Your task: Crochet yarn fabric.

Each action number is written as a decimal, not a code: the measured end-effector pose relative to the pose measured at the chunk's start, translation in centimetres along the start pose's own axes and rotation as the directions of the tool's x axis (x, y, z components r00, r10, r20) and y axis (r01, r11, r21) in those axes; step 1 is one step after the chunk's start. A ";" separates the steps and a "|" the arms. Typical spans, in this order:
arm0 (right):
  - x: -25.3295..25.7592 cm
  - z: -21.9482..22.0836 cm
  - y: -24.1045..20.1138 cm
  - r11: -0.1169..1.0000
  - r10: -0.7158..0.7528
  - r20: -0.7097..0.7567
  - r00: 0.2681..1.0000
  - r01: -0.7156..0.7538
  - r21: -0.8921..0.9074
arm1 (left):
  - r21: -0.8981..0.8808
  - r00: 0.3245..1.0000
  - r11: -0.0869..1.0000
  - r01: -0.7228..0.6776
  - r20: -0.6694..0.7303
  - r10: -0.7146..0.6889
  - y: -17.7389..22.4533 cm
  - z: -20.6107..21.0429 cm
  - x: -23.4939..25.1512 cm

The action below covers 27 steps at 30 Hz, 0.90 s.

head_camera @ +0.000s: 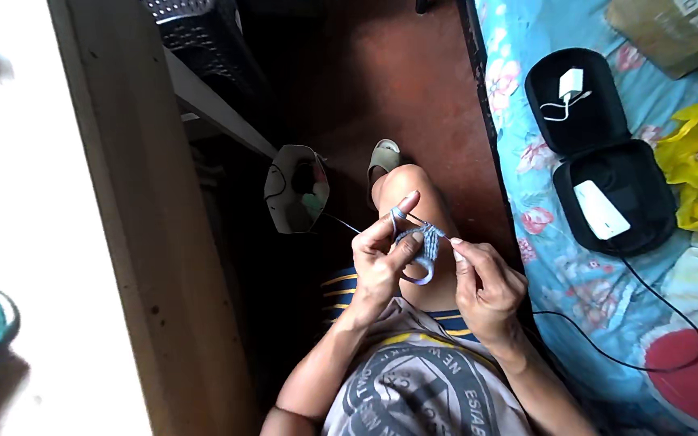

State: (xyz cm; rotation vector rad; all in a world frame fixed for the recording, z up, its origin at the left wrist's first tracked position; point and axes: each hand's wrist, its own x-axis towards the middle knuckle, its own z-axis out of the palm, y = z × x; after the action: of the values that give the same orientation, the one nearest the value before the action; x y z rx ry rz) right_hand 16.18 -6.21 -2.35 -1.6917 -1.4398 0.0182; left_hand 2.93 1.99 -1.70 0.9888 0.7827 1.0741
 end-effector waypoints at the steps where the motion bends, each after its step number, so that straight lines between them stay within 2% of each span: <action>1: 0.0 0.0 0.0 1.000 -0.023 -0.003 1.000 0.023 -0.021 | 0.003 1.000 1.000 0.001 0.020 -0.001 0.1 -0.2 0.1; 8: 0.1 -0.5 0.5 0.998 -0.067 0.062 0.996 0.066 0.017 | -0.132 0.990 0.986 0.098 0.117 -0.082 0.3 -1.4 0.8; 11: -0.1 -0.7 0.7 0.980 0.029 0.112 0.993 -0.050 0.191 | -0.129 0.984 0.985 0.114 0.148 -0.094 0.4 -1.5 0.8; 13: -0.1 -0.9 0.7 0.926 0.120 0.167 0.979 -0.170 0.336 | -0.059 0.984 0.996 0.067 0.166 -0.057 0.3 -1.3 0.6; 15: 0.0 -1.0 0.5 0.888 0.176 0.203 0.963 -0.244 0.390 | 0.010 0.983 1.000 -0.015 0.183 0.012 0.1 -1.1 0.4; 18: 0.1 -1.0 0.0 0.942 0.150 0.143 0.978 -0.185 0.280 | 0.084 0.966 0.979 -0.188 0.197 0.168 -0.3 -0.8 0.3; 20: 0.1 -1.0 -0.3 0.973 0.097 0.097 0.991 -0.115 0.199 | 0.079 0.959 0.971 -0.227 0.191 0.209 -0.4 -0.7 0.4; 23: 0.1 -1.2 -0.2 0.991 0.034 0.087 0.996 -0.044 0.124 | 0.046 0.971 0.985 -0.167 0.183 0.156 -0.4 -1.1 0.4; 27: 0.0 -1.4 0.1 0.996 -0.014 0.091 0.996 0.006 0.084 | -0.101 0.986 0.995 0.007 0.169 0.010 -0.2 -1.3 0.6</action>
State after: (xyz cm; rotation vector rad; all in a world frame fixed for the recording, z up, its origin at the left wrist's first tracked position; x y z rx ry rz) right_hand 16.95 -7.02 -1.58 -1.6333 -1.4941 0.1508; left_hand 2.02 2.90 -2.37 0.9800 0.5837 1.0065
